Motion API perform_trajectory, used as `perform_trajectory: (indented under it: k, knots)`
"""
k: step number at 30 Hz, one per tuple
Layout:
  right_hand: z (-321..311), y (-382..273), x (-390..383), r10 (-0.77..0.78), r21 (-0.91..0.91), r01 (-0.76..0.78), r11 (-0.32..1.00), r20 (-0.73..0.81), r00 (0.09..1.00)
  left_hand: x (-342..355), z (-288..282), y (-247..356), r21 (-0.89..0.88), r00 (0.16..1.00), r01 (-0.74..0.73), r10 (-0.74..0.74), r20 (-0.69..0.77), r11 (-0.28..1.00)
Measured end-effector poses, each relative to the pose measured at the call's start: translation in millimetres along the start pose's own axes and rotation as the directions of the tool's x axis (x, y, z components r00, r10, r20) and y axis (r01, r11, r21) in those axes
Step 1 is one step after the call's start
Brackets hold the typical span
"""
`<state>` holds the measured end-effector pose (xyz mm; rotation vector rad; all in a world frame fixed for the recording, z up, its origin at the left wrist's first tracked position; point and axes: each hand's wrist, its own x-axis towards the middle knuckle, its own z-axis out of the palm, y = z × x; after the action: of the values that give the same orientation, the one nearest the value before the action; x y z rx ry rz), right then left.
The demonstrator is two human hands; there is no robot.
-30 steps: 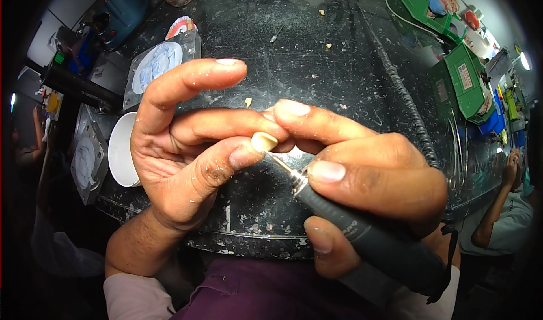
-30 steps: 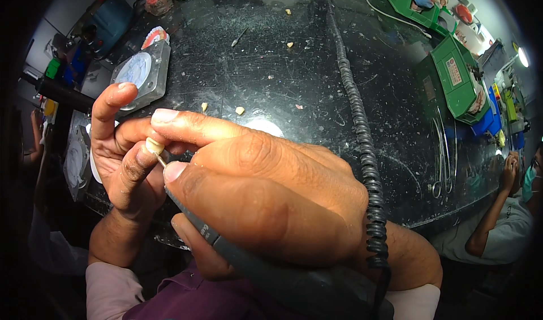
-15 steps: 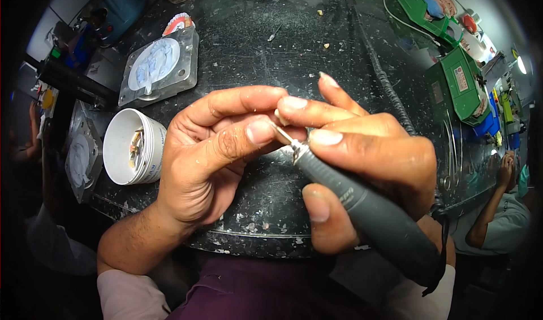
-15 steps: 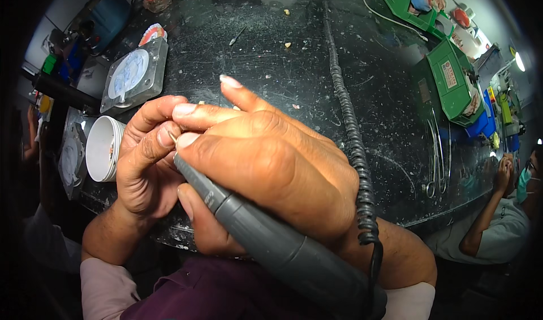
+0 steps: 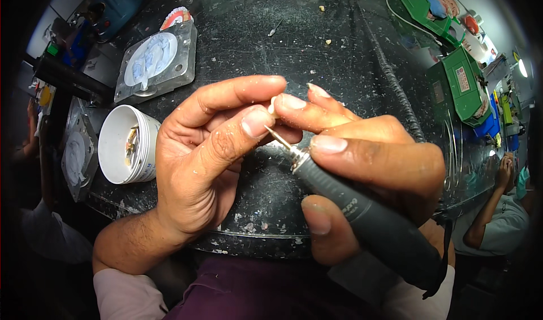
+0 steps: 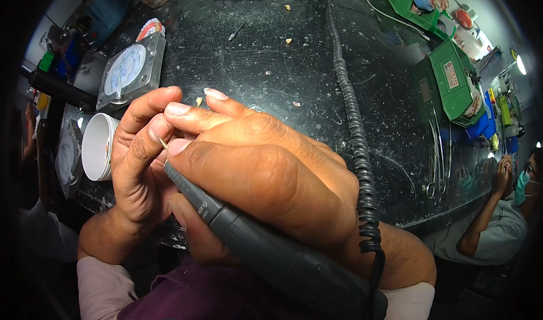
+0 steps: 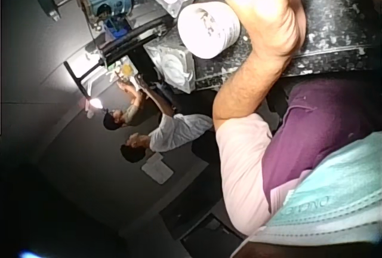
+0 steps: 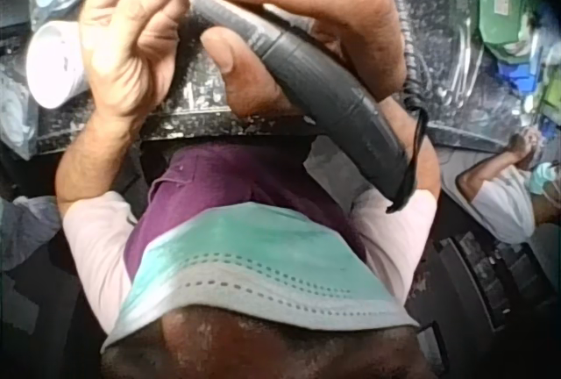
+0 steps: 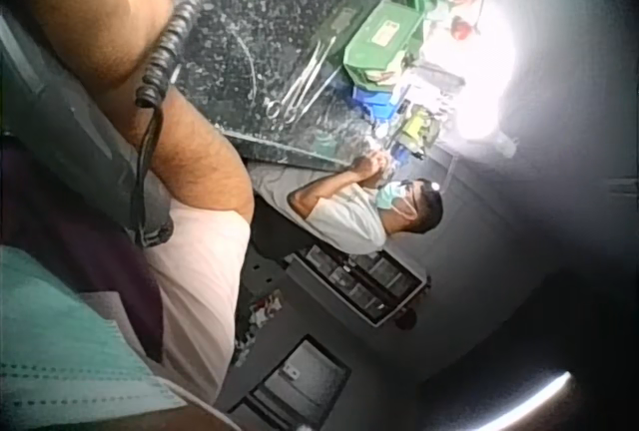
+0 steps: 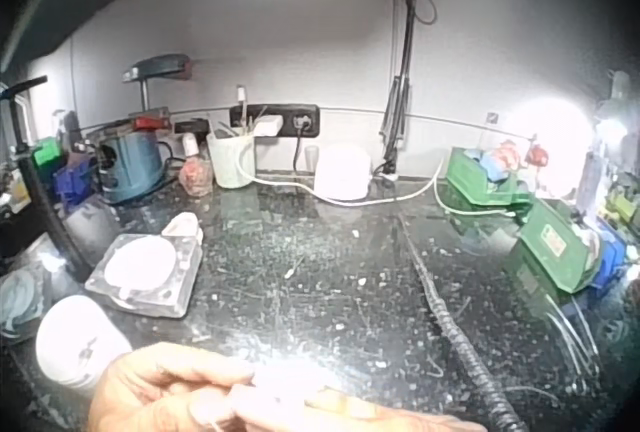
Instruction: The person uses a rotary tool to sand a dental prosthetic by hand. They hold the prosthetic between their fingers and apply the spinning bit to its surfaces, then put the tool down to handle small fragments on the workbench.
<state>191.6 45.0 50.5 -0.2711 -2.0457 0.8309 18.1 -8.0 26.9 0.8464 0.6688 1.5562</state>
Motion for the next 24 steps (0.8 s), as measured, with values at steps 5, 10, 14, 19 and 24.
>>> perform_trajectory:
  k: [5, 10, 14, 19, 24]
  knots:
    - [10, 4, -7, 0.024, 0.037, -0.018, 0.999, -0.148, 0.989, -2, -5, 1, 0.023, 1.0, 0.014, -0.014, 0.008, 1.0]
    - [-1, 5, 2, -0.053, 0.013, 0.054, 0.998, -0.05, 0.997, -1, -10, 1, 0.034, 0.997, 0.036, -0.038, 0.072, 0.999]
    - [14, 9, -8, -0.068, 0.032, 0.08, 0.996, -0.288, 0.955, 0, -14, -1, -0.121, 0.976, 0.191, -0.175, 0.13, 0.974]
    - [19, 4, -1, -0.06, 0.138, 0.112, 0.984, -0.335, 0.94, -4, -18, -4, -0.151, 0.967, 0.237, -0.219, 0.127, 0.96]
    - [21, 5, -4, -0.069, 0.071, 0.1, 0.992, -0.342, 0.937, -6, -23, -3, -0.112, 0.957, 0.269, -0.252, 0.145, 0.957]
